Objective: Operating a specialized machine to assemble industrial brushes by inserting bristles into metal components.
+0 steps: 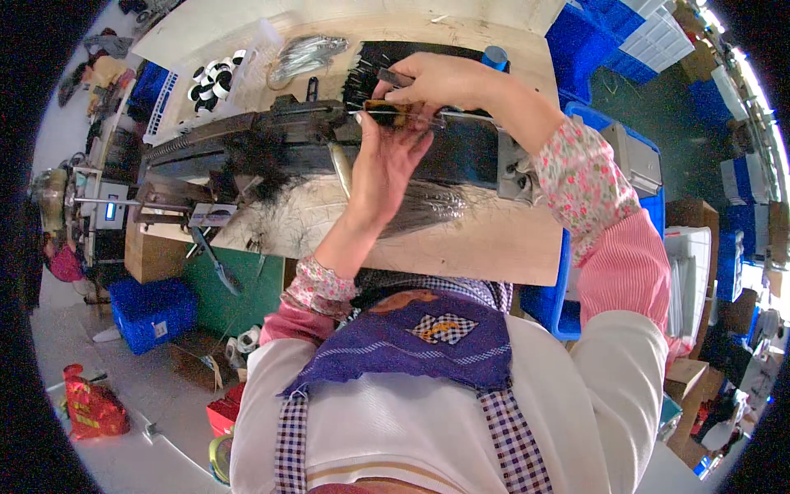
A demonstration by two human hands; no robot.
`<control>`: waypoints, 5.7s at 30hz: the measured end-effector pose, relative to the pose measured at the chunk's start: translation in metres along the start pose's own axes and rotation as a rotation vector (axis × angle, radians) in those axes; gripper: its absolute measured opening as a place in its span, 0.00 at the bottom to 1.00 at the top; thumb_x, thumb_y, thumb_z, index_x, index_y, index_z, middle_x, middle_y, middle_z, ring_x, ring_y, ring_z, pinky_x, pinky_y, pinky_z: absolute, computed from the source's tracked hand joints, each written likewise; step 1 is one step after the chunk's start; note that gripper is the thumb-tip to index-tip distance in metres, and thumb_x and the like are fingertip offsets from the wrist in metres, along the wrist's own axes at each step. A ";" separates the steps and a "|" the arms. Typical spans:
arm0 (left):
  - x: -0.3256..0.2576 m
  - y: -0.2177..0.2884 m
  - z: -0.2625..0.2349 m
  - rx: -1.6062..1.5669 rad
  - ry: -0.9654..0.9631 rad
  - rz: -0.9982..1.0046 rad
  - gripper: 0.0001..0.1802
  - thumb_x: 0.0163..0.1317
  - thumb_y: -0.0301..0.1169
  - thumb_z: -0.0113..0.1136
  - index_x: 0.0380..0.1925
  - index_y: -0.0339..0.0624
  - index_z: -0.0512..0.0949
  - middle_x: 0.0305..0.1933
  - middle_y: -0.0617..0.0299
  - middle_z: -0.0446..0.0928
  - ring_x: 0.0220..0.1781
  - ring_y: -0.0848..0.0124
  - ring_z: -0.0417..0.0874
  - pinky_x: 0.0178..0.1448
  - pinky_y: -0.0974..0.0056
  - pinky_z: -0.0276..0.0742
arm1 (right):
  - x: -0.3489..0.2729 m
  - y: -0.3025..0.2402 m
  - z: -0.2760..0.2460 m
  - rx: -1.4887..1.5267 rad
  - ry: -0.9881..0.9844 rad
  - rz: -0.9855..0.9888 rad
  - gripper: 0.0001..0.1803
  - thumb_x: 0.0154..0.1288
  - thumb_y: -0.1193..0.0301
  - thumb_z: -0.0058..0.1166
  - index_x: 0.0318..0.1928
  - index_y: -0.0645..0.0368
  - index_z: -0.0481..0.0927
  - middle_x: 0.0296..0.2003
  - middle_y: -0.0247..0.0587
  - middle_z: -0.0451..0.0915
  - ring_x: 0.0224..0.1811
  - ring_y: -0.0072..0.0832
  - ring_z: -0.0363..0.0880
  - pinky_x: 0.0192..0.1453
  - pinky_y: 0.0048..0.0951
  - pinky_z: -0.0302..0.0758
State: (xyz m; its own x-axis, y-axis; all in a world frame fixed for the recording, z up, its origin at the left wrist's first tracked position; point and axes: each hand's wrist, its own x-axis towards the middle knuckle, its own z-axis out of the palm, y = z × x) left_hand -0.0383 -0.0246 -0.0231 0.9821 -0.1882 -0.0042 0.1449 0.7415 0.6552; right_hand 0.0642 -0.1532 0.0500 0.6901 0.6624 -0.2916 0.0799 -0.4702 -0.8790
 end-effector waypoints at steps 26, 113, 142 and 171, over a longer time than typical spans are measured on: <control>-0.012 0.031 -0.003 -0.351 0.116 -0.042 0.35 0.70 0.58 0.35 0.58 0.35 0.63 0.62 0.51 0.66 0.68 0.60 0.64 0.75 0.56 0.54 | -0.018 -0.005 0.032 -0.707 0.530 -0.448 0.08 0.54 0.70 0.59 0.36 0.53 0.85 0.26 0.33 0.75 0.34 0.30 0.76 0.46 0.31 0.64; -0.102 0.038 -0.053 0.902 0.052 0.078 0.15 0.75 0.36 0.38 0.39 0.39 0.71 0.39 0.60 0.68 0.39 0.74 0.71 0.45 0.66 0.72 | -0.087 0.007 0.035 -0.674 0.676 -0.458 0.09 0.62 0.75 0.55 0.42 0.65 0.79 0.36 0.43 0.79 0.36 0.37 0.79 0.39 0.31 0.75; 0.021 0.039 -0.012 1.752 -0.265 0.315 0.09 0.56 0.31 0.56 0.28 0.40 0.83 0.25 0.54 0.81 0.27 0.60 0.82 0.33 0.58 0.77 | -0.061 0.020 0.013 -0.759 0.293 -0.398 0.10 0.56 0.70 0.59 0.37 0.62 0.77 0.33 0.41 0.76 0.37 0.38 0.77 0.42 0.34 0.73; -0.062 0.045 -0.078 0.999 0.168 -0.062 0.14 0.62 0.34 0.61 0.40 0.35 0.73 0.22 0.65 0.73 0.18 0.79 0.71 0.21 0.72 0.66 | 0.002 0.009 0.068 -0.840 0.628 -0.676 0.05 0.53 0.72 0.54 0.32 0.58 0.77 0.33 0.43 0.78 0.36 0.42 0.80 0.37 0.37 0.77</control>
State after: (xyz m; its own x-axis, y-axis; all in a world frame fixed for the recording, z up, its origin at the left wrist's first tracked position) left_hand -0.0832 0.0711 -0.0523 0.9916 -0.0576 -0.1158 0.1054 -0.1586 0.9817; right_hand 0.0174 -0.1164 0.0156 0.5377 0.6318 0.5583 0.8269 -0.5246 -0.2027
